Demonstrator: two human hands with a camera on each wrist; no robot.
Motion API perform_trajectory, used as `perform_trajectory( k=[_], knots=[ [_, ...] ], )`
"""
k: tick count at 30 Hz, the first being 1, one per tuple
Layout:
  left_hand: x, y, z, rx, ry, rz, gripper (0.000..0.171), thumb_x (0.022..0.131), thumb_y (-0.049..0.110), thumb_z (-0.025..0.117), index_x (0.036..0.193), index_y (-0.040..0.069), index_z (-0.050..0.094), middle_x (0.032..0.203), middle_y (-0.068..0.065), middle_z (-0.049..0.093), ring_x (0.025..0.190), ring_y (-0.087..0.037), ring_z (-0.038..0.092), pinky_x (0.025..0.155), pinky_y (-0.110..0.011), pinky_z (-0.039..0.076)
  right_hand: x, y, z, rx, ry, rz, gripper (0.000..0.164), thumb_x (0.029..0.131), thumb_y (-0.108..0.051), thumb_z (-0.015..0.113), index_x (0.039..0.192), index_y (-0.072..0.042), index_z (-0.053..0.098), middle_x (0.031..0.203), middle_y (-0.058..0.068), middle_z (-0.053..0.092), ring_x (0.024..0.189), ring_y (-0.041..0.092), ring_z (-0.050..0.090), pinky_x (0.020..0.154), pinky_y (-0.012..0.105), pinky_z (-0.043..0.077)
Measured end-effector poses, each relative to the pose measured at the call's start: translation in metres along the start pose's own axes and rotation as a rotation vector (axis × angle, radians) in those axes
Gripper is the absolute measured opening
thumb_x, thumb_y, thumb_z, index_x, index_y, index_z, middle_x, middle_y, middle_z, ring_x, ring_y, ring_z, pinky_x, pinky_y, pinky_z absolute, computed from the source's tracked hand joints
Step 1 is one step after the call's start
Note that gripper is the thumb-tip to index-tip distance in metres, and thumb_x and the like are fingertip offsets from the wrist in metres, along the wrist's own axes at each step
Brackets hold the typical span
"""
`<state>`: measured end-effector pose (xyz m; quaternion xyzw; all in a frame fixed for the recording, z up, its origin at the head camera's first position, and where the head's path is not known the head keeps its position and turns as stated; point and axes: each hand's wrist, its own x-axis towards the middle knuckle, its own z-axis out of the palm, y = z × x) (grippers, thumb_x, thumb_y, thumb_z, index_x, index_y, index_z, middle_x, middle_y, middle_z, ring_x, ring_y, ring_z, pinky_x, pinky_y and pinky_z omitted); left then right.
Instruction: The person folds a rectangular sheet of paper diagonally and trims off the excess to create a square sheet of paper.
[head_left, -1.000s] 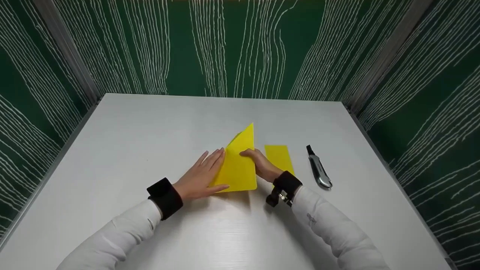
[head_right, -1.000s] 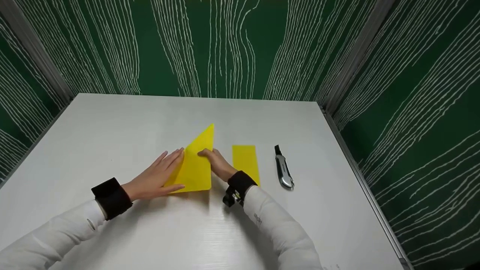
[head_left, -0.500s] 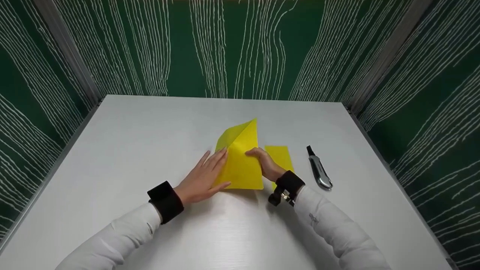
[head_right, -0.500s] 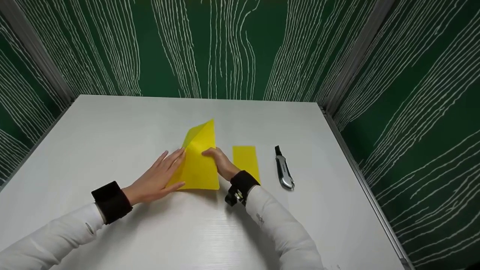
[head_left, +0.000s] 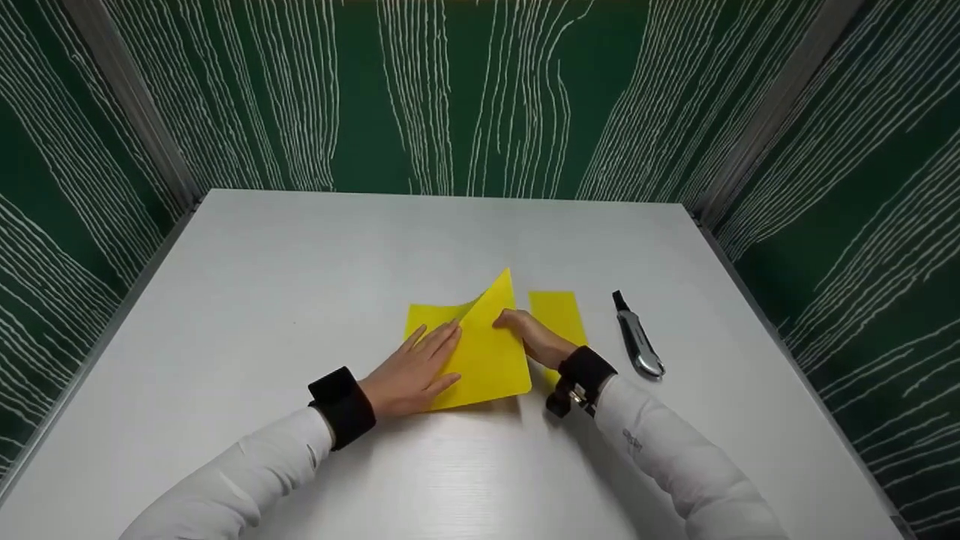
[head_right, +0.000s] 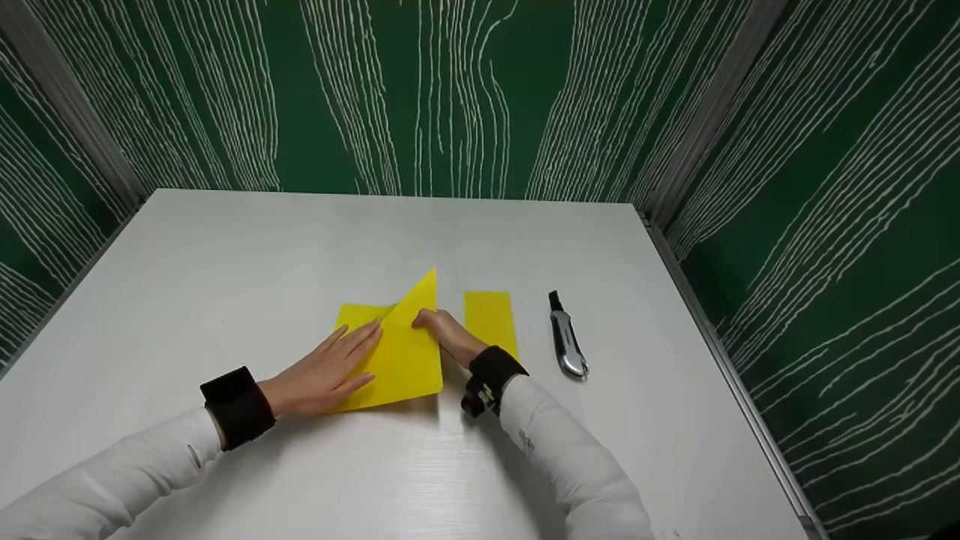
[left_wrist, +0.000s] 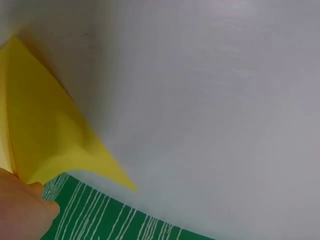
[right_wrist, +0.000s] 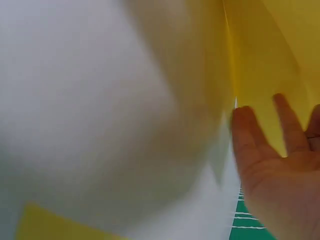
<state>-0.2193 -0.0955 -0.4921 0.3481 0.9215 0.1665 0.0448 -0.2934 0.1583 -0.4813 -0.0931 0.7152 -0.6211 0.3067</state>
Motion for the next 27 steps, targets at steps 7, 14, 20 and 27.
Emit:
perform_trajectory(
  k=[7,14,20,27],
  knots=[
    [0.002,-0.005,0.01,-0.004,-0.061,-0.026,0.067,0.111,0.036,0.034,0.164,0.001,0.011,0.174,-0.014,0.012,0.163,-0.029,0.016,0.132,-0.055,0.011,-0.001,0.0,-0.003,-0.066,0.035,0.038,0.026,0.099,-0.017,0.041,0.109,-0.004,0.061,0.094,-0.004,0.07,0.083,0.005,0.068,0.078,0.019,0.056],
    [0.004,-0.006,0.009,-0.023,-0.104,-0.1,0.063,0.112,0.031,0.032,0.164,0.001,0.012,0.173,-0.017,0.014,0.162,-0.034,0.016,0.132,-0.055,0.014,-0.003,-0.001,-0.005,-0.274,0.222,0.147,0.031,0.095,-0.031,0.054,0.108,-0.005,0.063,0.088,-0.002,0.067,0.075,0.008,0.06,0.068,0.019,0.048],
    [0.007,-0.009,0.009,-0.007,-0.093,-0.121,0.061,0.111,0.027,0.035,0.164,0.002,0.017,0.171,-0.022,0.019,0.16,-0.039,0.019,0.13,-0.056,0.02,-0.004,0.001,-0.005,-0.504,0.383,0.078,0.053,0.098,-0.028,0.06,0.14,0.003,0.05,0.112,0.016,0.062,0.088,0.019,0.056,0.076,0.026,0.048],
    [0.008,-0.008,0.009,0.033,-0.099,-0.107,0.058,0.111,0.024,0.037,0.163,0.002,0.022,0.171,-0.024,0.02,0.159,-0.041,0.021,0.129,-0.057,0.023,-0.009,0.002,0.008,-0.932,0.413,-0.083,0.075,0.098,-0.023,0.068,0.157,0.005,0.031,0.156,0.029,0.037,0.139,0.043,0.043,0.116,0.055,0.041]
  ],
)
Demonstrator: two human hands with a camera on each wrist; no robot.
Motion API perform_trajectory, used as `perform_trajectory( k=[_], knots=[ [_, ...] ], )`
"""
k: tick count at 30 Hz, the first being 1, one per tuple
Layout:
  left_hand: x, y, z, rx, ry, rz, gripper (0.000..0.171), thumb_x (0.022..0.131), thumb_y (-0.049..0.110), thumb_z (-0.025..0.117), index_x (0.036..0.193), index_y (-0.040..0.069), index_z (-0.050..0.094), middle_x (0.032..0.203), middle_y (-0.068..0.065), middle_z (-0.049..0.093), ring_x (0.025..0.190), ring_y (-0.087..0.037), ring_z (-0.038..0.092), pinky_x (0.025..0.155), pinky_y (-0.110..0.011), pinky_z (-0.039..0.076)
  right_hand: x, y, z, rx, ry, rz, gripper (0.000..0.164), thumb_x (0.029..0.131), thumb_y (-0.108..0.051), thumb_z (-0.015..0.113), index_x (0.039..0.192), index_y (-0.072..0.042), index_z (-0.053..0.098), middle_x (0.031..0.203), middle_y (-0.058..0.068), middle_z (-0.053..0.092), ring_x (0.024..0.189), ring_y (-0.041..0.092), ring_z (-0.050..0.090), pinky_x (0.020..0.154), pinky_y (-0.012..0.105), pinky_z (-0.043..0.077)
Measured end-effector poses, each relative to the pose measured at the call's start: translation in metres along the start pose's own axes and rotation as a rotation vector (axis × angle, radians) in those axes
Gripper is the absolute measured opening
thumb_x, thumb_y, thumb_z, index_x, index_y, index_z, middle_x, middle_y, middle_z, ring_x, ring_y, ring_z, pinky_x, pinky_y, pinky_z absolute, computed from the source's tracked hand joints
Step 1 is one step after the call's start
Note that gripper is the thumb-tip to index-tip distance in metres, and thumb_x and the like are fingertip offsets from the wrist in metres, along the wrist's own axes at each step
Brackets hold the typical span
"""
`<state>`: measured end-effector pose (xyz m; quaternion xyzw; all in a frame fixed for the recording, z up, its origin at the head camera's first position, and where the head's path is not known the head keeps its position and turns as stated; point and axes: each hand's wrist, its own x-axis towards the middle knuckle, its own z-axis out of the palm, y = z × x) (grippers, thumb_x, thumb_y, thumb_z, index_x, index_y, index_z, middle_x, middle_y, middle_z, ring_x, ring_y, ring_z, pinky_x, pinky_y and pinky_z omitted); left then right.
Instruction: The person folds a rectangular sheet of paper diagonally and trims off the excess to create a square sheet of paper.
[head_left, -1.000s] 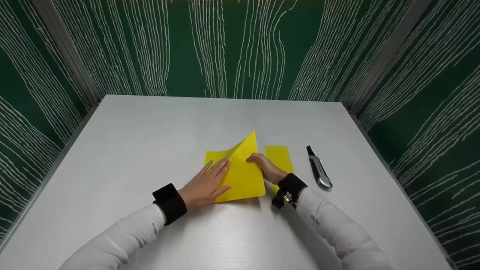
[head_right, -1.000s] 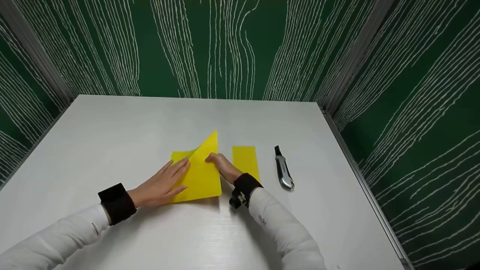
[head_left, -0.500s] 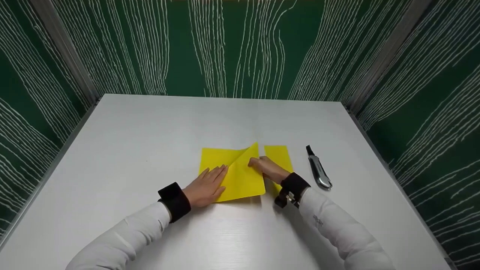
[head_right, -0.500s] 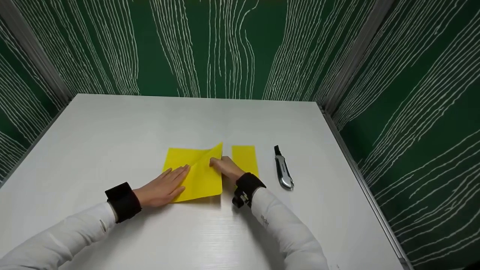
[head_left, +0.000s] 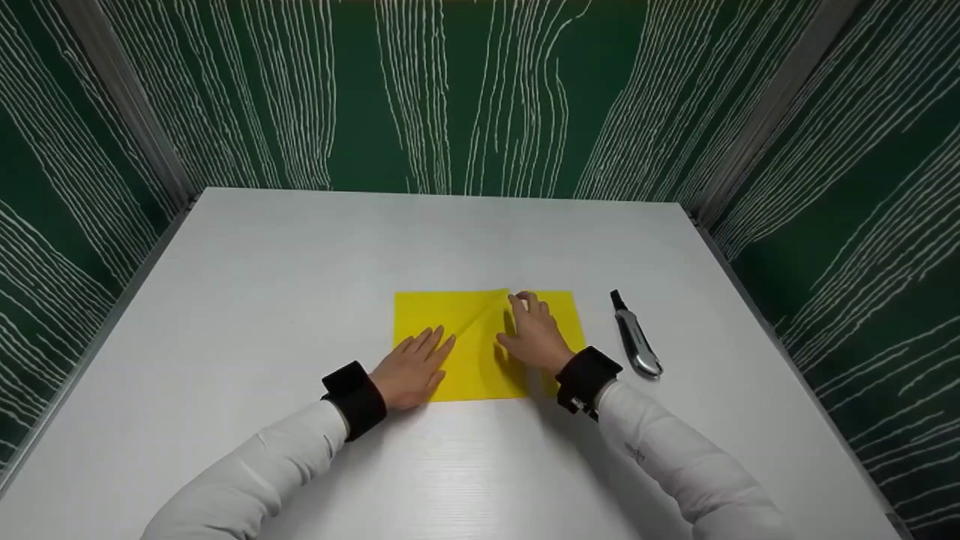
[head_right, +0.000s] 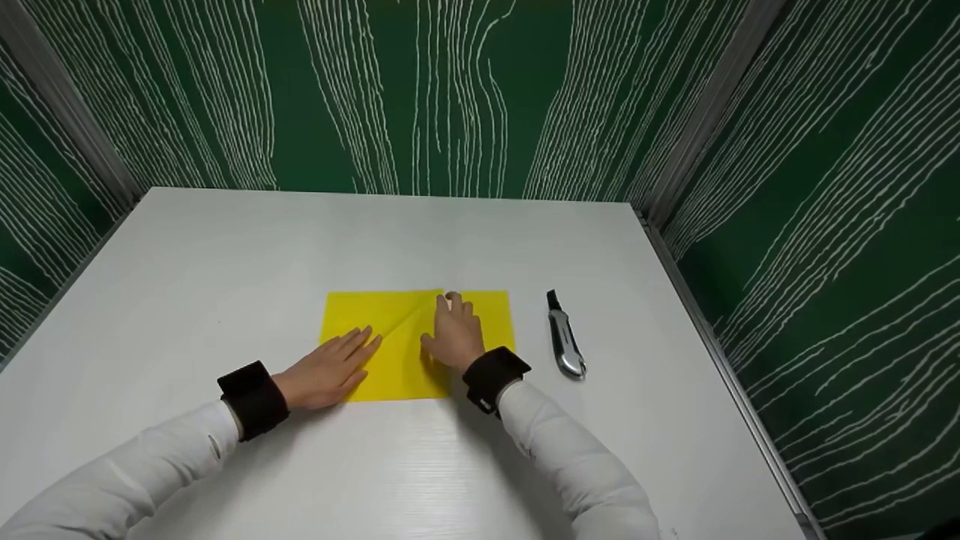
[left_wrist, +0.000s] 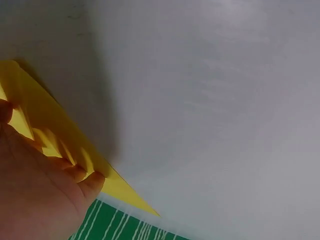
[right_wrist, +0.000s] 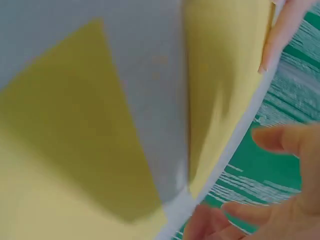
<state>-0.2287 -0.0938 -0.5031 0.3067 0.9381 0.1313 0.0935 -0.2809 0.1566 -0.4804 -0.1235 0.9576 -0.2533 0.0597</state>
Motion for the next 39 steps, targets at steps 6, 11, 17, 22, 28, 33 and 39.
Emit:
perform_trajectory(
  k=[6,11,17,22,28,33,39],
  knots=[
    [-0.001,0.001,-0.003,0.018,-0.013,0.008,0.057,0.111,0.024,0.035,0.163,0.004,0.023,0.171,-0.023,0.019,0.16,-0.041,0.02,0.129,-0.057,0.022,-0.002,-0.007,0.011,-0.254,-0.176,-0.149,0.077,0.104,-0.039,0.058,0.162,-0.001,0.024,0.172,0.02,0.017,0.16,0.041,0.018,0.129,0.061,0.02],
    [0.0,0.0,-0.003,0.017,-0.034,0.004,0.057,0.112,0.026,0.035,0.164,0.006,0.021,0.172,-0.021,0.016,0.161,-0.038,0.017,0.13,-0.056,0.02,-0.001,-0.005,0.017,-0.302,-0.258,-0.161,0.075,0.107,-0.045,0.049,0.163,-0.004,0.021,0.173,0.016,0.016,0.162,0.037,0.015,0.131,0.058,0.017],
    [0.0,0.0,-0.007,0.001,-0.06,0.005,0.057,0.112,0.026,0.033,0.164,0.006,0.021,0.173,-0.02,0.013,0.162,-0.038,0.014,0.131,-0.055,0.018,0.0,-0.006,0.014,-0.309,-0.28,-0.143,0.076,0.106,-0.049,0.048,0.163,-0.005,0.022,0.173,0.016,0.017,0.161,0.037,0.018,0.131,0.056,0.018],
    [0.002,-0.001,-0.008,-0.002,-0.072,0.014,0.057,0.112,0.026,0.033,0.164,0.006,0.02,0.173,-0.02,0.011,0.162,-0.038,0.013,0.131,-0.056,0.016,0.0,-0.004,0.013,-0.327,-0.317,-0.14,0.081,0.105,-0.052,0.048,0.164,-0.005,0.018,0.174,0.017,0.012,0.161,0.038,0.016,0.131,0.052,0.019],
    [0.003,-0.004,-0.003,-0.011,-0.08,0.001,0.06,0.112,0.031,0.032,0.165,0.008,0.016,0.174,-0.018,0.007,0.163,-0.035,0.008,0.132,-0.054,0.011,0.002,-0.003,0.011,-0.337,-0.368,-0.152,0.085,0.105,-0.054,0.047,0.165,-0.004,0.013,0.174,0.019,0.007,0.162,0.038,0.011,0.132,0.051,0.017],
    [0.002,-0.001,-0.005,-0.034,-0.085,-0.003,0.06,0.112,0.032,0.033,0.165,0.006,0.017,0.174,-0.019,0.007,0.163,-0.037,0.008,0.132,-0.056,0.01,0.005,-0.001,0.011,-0.348,-0.382,-0.158,0.086,0.105,-0.054,0.047,0.165,-0.004,0.012,0.174,0.018,0.007,0.162,0.038,0.011,0.132,0.051,0.017],
    [0.006,-0.004,-0.001,-0.047,-0.078,-0.001,0.062,0.112,0.033,0.034,0.165,0.006,0.015,0.174,-0.019,0.006,0.163,-0.037,0.006,0.132,-0.056,0.007,0.006,-0.001,0.011,-0.366,-0.383,-0.128,0.087,0.104,-0.057,0.047,0.165,-0.007,0.012,0.175,0.015,0.007,0.163,0.035,0.011,0.132,0.049,0.017]
  ],
)
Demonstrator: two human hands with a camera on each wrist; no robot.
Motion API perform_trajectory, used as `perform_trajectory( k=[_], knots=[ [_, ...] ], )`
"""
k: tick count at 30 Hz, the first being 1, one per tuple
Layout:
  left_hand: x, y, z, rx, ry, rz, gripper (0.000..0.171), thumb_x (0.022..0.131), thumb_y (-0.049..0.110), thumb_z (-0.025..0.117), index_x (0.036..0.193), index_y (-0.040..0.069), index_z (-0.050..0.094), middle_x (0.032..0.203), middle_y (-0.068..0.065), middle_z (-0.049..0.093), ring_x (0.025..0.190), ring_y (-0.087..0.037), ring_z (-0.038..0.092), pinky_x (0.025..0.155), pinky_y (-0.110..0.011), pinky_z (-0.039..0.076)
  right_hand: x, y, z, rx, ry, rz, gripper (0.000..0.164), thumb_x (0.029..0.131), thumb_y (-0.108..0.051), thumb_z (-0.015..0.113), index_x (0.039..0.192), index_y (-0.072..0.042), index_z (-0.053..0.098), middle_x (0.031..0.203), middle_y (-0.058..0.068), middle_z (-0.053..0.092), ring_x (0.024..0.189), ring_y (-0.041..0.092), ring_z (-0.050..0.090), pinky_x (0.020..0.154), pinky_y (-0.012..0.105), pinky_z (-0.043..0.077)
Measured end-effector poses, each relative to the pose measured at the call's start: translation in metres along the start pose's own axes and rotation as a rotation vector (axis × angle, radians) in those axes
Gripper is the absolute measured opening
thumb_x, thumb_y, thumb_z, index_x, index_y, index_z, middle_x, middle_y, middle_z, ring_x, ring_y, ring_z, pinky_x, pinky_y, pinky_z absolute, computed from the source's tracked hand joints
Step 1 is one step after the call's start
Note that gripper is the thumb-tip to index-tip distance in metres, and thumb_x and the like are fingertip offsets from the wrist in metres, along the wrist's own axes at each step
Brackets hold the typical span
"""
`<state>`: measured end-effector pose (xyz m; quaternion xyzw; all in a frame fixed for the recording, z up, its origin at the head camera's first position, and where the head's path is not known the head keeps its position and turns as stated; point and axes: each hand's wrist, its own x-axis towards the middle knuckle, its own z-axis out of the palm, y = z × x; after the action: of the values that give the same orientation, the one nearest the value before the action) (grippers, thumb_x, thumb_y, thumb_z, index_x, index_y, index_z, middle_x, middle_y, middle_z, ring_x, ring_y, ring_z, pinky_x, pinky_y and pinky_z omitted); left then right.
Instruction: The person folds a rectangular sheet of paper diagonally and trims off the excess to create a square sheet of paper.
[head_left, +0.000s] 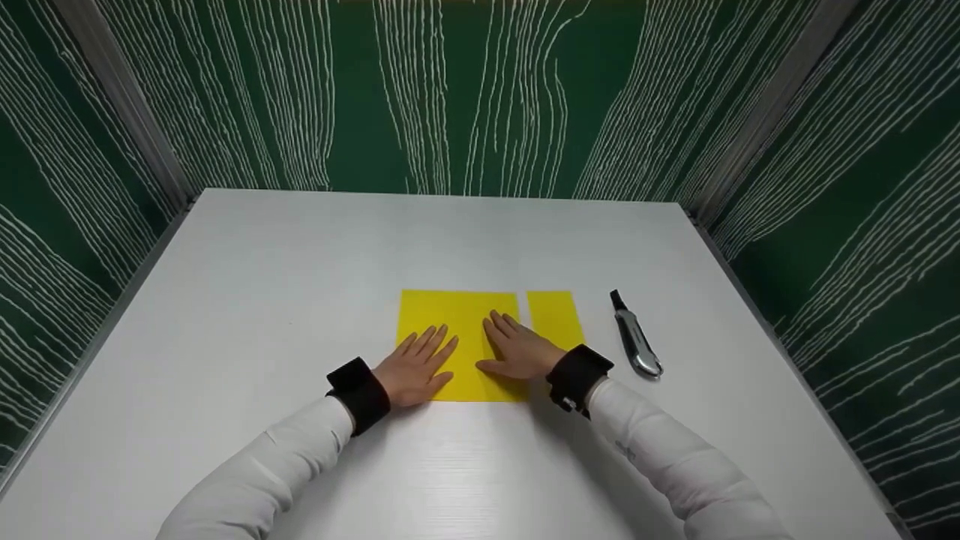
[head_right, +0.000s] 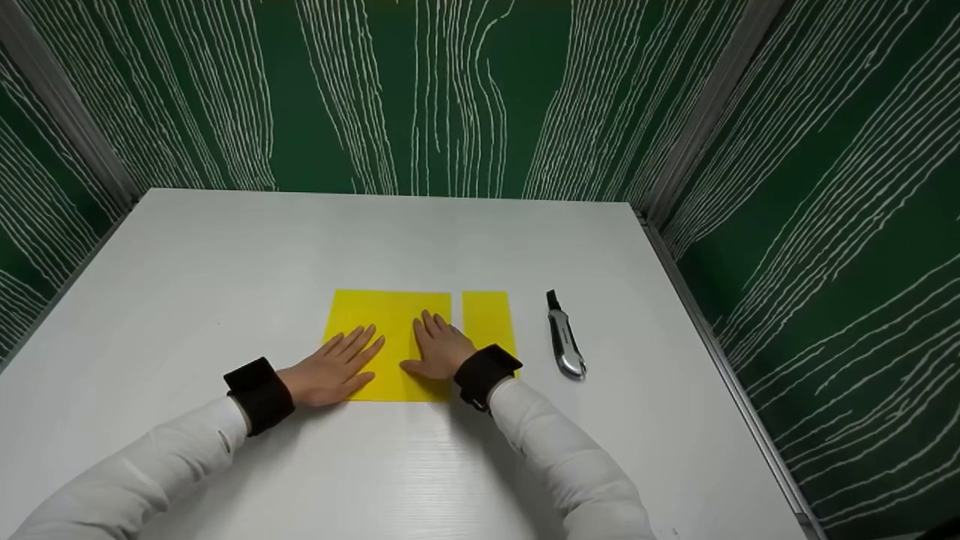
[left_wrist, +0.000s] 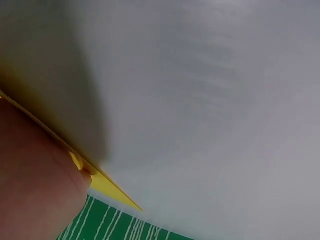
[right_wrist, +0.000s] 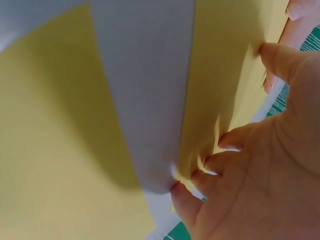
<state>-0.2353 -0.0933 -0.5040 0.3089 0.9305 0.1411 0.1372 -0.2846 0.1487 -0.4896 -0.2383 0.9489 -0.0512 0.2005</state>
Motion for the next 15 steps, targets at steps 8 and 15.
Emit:
perform_trajectory(
  k=[8,15],
  knots=[
    [-0.0019,-0.0046,0.0035,-0.031,0.024,0.03,0.065,0.112,0.034,0.033,0.164,0.003,0.013,0.174,-0.02,0.005,0.163,-0.037,0.005,0.132,-0.057,0.006,0.0017,0.0013,0.0014,0.003,0.019,-0.001,0.087,0.103,-0.057,0.049,0.165,-0.008,0.014,0.175,0.014,0.009,0.163,0.034,0.013,0.132,0.049,0.018],
    [-0.0037,-0.008,-0.0001,-0.039,0.043,0.028,0.065,0.112,0.034,0.033,0.164,0.001,0.013,0.174,-0.019,0.007,0.163,-0.036,0.006,0.132,-0.056,0.007,-0.0017,0.0019,0.0003,0.054,0.057,-0.021,0.085,0.103,-0.053,0.053,0.165,-0.007,0.018,0.174,0.017,0.011,0.162,0.035,0.016,0.132,0.05,0.019]
  ],
)
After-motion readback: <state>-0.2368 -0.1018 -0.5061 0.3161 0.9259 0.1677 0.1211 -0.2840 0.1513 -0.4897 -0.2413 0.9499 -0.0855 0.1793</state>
